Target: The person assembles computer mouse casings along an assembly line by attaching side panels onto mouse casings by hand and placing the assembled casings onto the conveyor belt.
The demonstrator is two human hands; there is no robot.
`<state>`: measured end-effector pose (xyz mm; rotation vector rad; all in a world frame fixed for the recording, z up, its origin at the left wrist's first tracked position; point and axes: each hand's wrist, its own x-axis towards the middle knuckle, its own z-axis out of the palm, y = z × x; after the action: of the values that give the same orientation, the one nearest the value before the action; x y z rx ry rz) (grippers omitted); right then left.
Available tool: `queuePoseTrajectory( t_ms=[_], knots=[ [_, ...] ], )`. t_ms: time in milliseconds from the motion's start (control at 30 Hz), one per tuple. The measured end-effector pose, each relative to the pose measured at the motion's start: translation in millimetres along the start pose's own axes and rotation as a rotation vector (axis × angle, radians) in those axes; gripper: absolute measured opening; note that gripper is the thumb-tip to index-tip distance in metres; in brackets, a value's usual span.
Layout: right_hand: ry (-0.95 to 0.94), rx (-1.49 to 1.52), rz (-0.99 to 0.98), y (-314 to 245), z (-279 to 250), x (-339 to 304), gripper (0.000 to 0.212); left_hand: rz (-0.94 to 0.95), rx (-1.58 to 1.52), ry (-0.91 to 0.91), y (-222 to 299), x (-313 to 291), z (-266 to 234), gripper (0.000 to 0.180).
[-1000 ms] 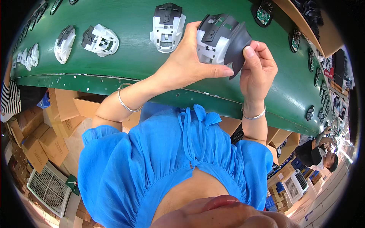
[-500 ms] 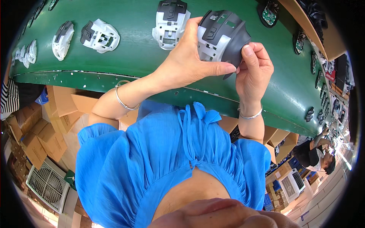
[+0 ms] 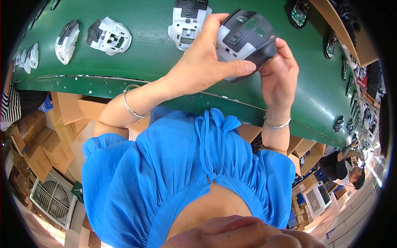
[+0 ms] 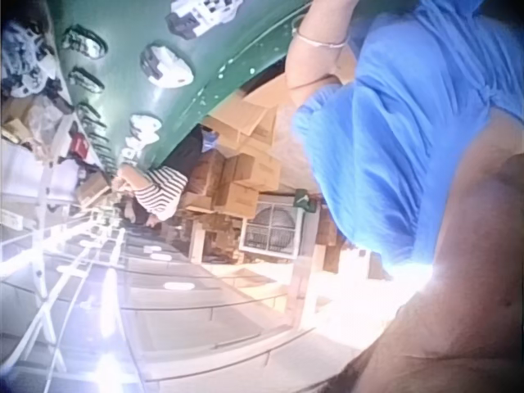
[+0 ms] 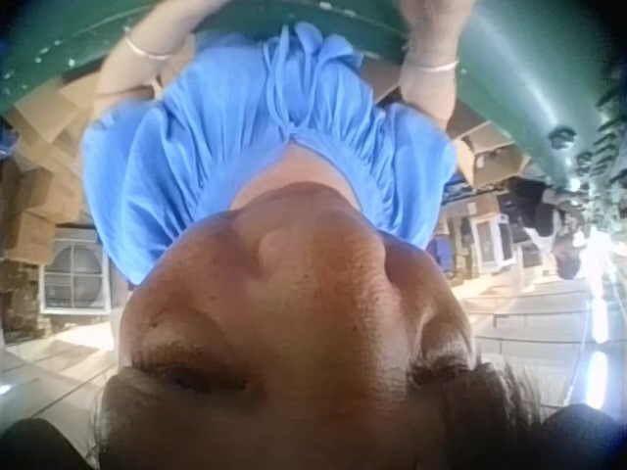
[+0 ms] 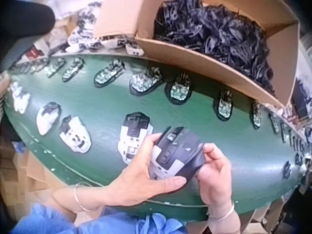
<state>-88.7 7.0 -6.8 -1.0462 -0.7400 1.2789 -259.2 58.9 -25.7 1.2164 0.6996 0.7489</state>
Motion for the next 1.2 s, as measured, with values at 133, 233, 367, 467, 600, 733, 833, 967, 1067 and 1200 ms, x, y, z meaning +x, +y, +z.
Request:
queuePoseTrajectory(
  t_ms=[133,233,367,467,600,733,833,967,1067,1200],
  knots=[
    [-0.058,0.041,0.108,0,-18,6,0.023,0.224,0.363,-0.016,0,-3,-1,0.083],
    [-0.063,0.028,0.163,-2,-15,10,0.022,0.197,0.32,-0.091,13,-1,-1,0.092],
    [-0.031,-0.068,0.154,-1,-4,5,0.02,0.068,0.233,-0.209,0,5,-11,0.108],
    [-0.028,-0.035,0.15,1,-8,8,0.019,0.064,0.292,-0.155,10,-1,-2,0.109],
    [0.103,0.032,0.144,12,-5,8,0.019,0.023,0.309,-0.08,8,-5,3,0.109],
    [0.059,-0.012,0.134,9,2,5,0.022,0.132,0.426,-0.02,1,-3,3,0.105],
    [0.007,-0.054,0.107,9,0,6,0.025,0.123,0.364,-0.049,6,0,3,0.105],
    [-0.016,0.0,0.063,11,-2,8,0.028,0.266,0.429,-0.051,-13,4,-3,0.107],
    [-0.025,-0.02,0.034,11,2,8,0.029,0.249,0.375,0.012,-15,5,-1,0.108],
    [-0.037,-0.001,0.078,12,-3,5,0.025,0.285,0.387,0.001,-14,7,-4,0.104]
  ],
)
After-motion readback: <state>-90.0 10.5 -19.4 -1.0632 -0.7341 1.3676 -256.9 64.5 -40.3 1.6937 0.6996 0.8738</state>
